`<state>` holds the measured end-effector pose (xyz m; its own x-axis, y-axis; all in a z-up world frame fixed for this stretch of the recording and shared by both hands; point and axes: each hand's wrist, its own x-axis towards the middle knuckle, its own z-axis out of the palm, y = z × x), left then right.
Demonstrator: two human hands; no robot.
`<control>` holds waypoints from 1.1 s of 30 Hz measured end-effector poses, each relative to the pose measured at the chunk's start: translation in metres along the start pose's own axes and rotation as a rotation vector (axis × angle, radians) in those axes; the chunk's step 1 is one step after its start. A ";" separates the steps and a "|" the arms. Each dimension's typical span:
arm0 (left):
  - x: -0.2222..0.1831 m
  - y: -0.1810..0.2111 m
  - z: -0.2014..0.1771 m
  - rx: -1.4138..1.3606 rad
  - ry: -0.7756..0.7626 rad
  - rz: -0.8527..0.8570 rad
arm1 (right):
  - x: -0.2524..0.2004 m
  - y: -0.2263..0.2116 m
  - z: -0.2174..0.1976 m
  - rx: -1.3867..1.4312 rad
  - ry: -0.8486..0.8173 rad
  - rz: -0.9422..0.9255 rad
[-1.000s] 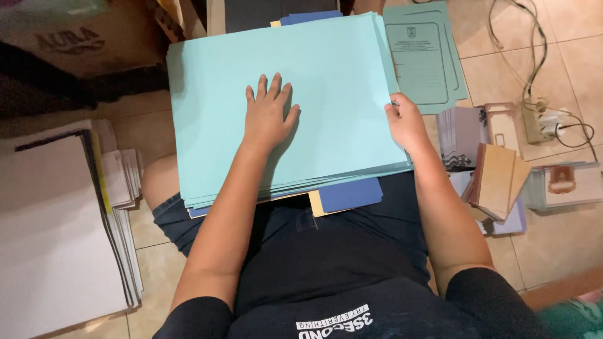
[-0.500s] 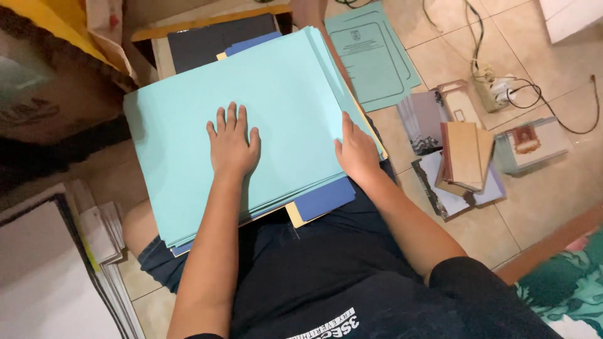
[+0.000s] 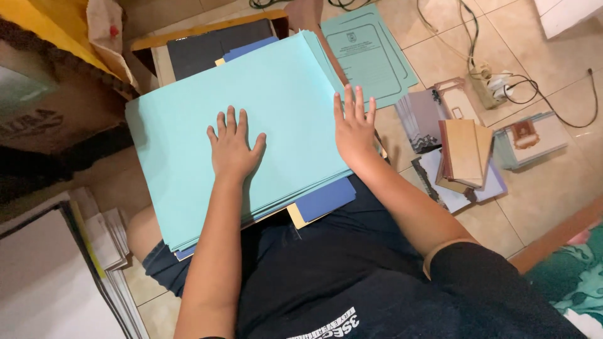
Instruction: Organizing and sorting a stack of light blue folders on the floor.
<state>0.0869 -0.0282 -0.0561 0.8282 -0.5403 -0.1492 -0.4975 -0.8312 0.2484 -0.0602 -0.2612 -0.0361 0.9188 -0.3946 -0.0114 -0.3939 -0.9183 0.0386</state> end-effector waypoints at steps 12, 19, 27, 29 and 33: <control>0.017 0.053 0.004 0.023 -0.002 -0.217 | -0.009 0.031 0.043 0.132 -0.036 -0.262; 0.015 0.052 -0.002 -0.086 0.039 -0.124 | 0.093 -0.002 0.024 0.263 -0.216 -0.294; 0.021 0.055 -0.001 -0.086 -0.002 -0.189 | 0.131 -0.007 0.025 0.351 -0.179 -0.249; 0.023 0.054 -0.002 -0.080 -0.008 -0.196 | 0.097 0.001 0.026 0.315 -0.168 -0.268; 0.019 0.054 0.001 -0.096 0.032 -0.207 | -0.002 0.017 0.034 0.148 -0.130 -0.311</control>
<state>0.0755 -0.0835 -0.0469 0.9184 -0.3541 -0.1767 -0.2907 -0.9066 0.3059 -0.0700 -0.2770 -0.0690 0.9880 -0.0880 -0.1270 -0.1047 -0.9858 -0.1315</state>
